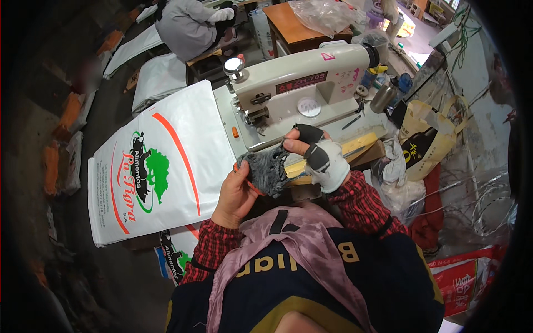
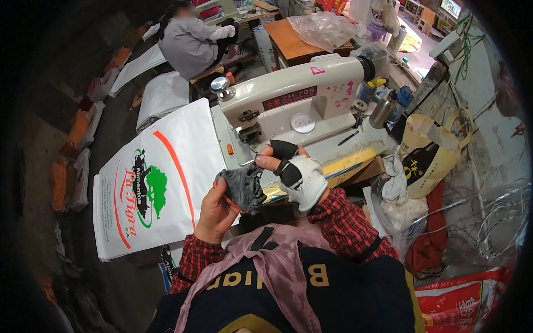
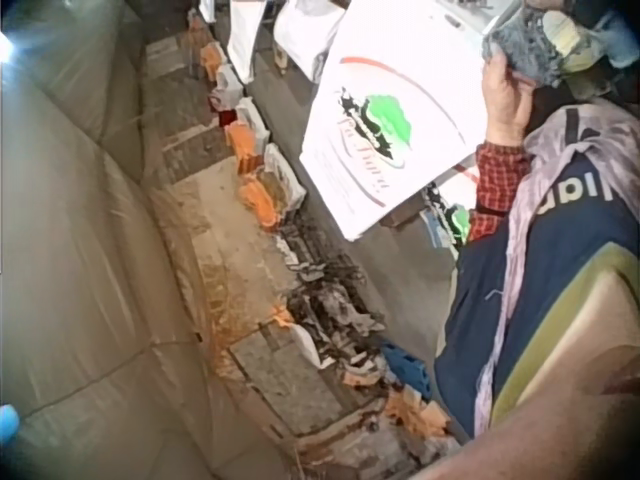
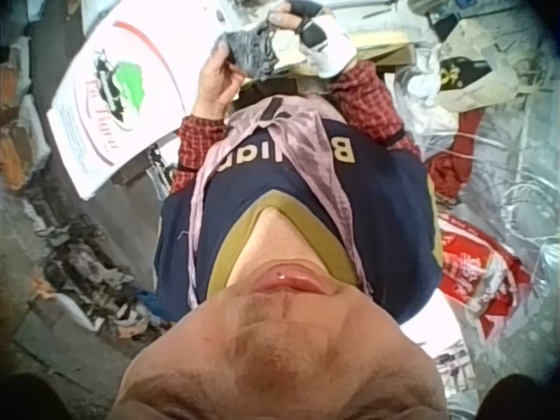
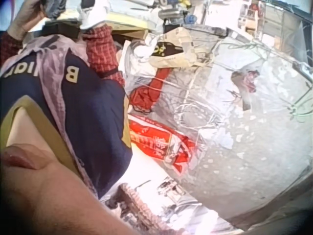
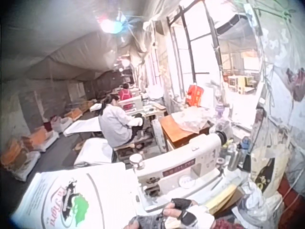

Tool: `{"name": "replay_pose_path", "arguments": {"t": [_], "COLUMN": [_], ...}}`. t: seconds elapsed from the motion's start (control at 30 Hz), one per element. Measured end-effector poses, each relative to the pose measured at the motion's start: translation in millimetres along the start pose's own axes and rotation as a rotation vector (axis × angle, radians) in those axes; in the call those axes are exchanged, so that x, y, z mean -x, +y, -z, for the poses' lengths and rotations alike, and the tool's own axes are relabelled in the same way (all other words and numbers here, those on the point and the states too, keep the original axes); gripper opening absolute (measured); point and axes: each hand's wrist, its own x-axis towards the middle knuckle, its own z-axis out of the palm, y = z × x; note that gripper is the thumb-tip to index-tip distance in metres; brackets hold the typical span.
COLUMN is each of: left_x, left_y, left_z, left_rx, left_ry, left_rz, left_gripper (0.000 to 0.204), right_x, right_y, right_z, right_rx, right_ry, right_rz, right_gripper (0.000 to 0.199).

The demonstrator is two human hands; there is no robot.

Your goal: Putting on protective gloves and preparing an industrial sewing machine to sew large woven plastic sacks.

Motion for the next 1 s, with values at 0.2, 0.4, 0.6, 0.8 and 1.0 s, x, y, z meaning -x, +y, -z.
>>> {"name": "replay_pose_path", "arguments": {"t": [0.2, 0.4, 0.6, 0.8, 1.0], "left_x": [-3.0, -5.1, -11.8, -15.1, -19.7], "left_y": [0.7, 4.2, 3.5, 2.0, 1.5], "left_z": [-3.8, -10.5, 0.1, 5.8, 7.2], "left_rx": [-0.037, -0.134, -0.139, -0.149, -0.150], "left_ry": [0.054, 0.093, 0.111, 0.116, 0.137], "left_rz": [-0.040, -0.104, -0.122, -0.107, -0.117], "left_gripper": [0.039, 0.046, 0.047, 0.054, 0.049], "right_x": [-4.4, 1.9, 2.3, -4.3, -8.3], "right_y": [4.7, 19.0, 20.0, 24.4, 18.6], "right_z": [-3.0, -15.5, -24.4, -23.1, -22.6], "right_rx": [0.052, 0.093, 0.107, -0.061, 0.242], "right_ry": [0.241, 0.006, -0.059, -0.036, -0.017], "right_rz": [0.080, -0.024, -0.035, -0.039, 0.046], "right_gripper": [0.012, 0.014, 0.023, 0.026, 0.019]}}
